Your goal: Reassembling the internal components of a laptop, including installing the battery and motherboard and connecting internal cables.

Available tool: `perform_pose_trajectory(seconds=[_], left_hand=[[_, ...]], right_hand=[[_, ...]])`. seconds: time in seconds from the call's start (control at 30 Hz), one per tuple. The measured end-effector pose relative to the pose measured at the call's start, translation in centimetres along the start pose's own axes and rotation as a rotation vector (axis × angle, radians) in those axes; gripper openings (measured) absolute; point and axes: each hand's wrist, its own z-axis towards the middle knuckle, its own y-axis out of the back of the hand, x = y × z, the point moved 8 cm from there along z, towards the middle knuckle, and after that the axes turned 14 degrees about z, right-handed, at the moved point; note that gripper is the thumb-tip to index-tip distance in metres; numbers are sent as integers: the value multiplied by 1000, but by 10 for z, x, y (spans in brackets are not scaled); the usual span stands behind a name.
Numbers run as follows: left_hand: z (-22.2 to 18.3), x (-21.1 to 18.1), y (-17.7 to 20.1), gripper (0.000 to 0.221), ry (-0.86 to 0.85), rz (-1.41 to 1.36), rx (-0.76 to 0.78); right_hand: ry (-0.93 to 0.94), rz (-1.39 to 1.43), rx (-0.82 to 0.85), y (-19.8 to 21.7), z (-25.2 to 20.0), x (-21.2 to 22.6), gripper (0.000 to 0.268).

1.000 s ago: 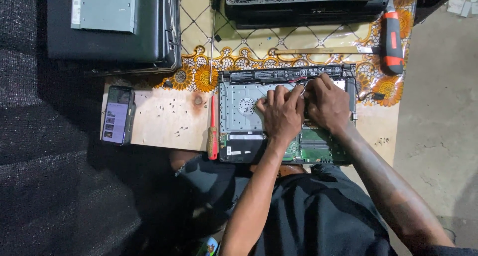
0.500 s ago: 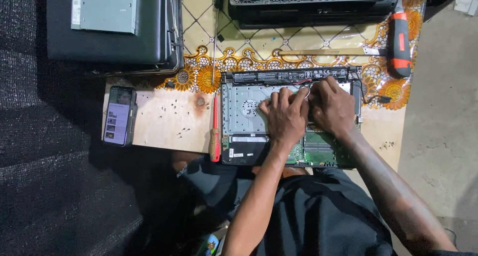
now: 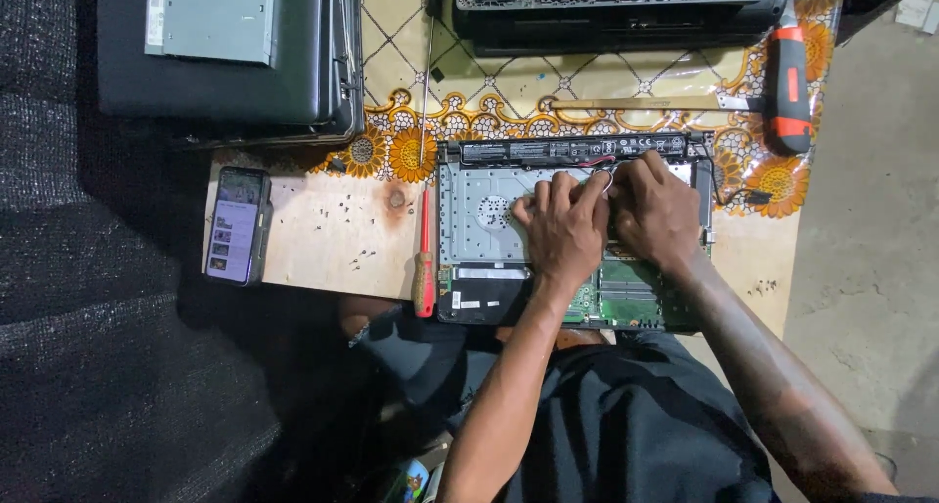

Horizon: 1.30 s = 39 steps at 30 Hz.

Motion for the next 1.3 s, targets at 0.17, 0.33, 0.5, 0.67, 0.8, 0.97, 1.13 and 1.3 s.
perform_pose_trajectory(seconds=[0.17, 0.33, 0.5, 0.67, 0.8, 0.97, 1.13, 1.3], left_hand=[[0, 1, -2, 15, 9, -16, 27], [-1, 2, -8, 15, 7, -5, 13], [0, 2, -9, 15, 9, -9, -15], [1, 2, -7, 16, 24, -22, -18], [0, 2, -9, 17, 26, -9, -3], [-1, 1, -12, 18, 11, -5, -1], [-1, 0, -9, 20, 2, 6, 35], [-2, 0, -8, 18, -6, -1, 39]], right_hand=[[-7, -25, 3, 0, 0, 1, 11], [4, -29, -4, -2, 1, -1, 12], [-3, -28, -2, 1, 3, 0, 13], [-24, -1, 17, -1, 3, -4, 8], [-1, 31, 23, -4, 3, -9, 10], [-2, -5, -7, -4, 2, -9, 11], [-16, 1, -1, 0, 2, -2, 10], [-11, -48, 4, -2, 1, -3, 10]])
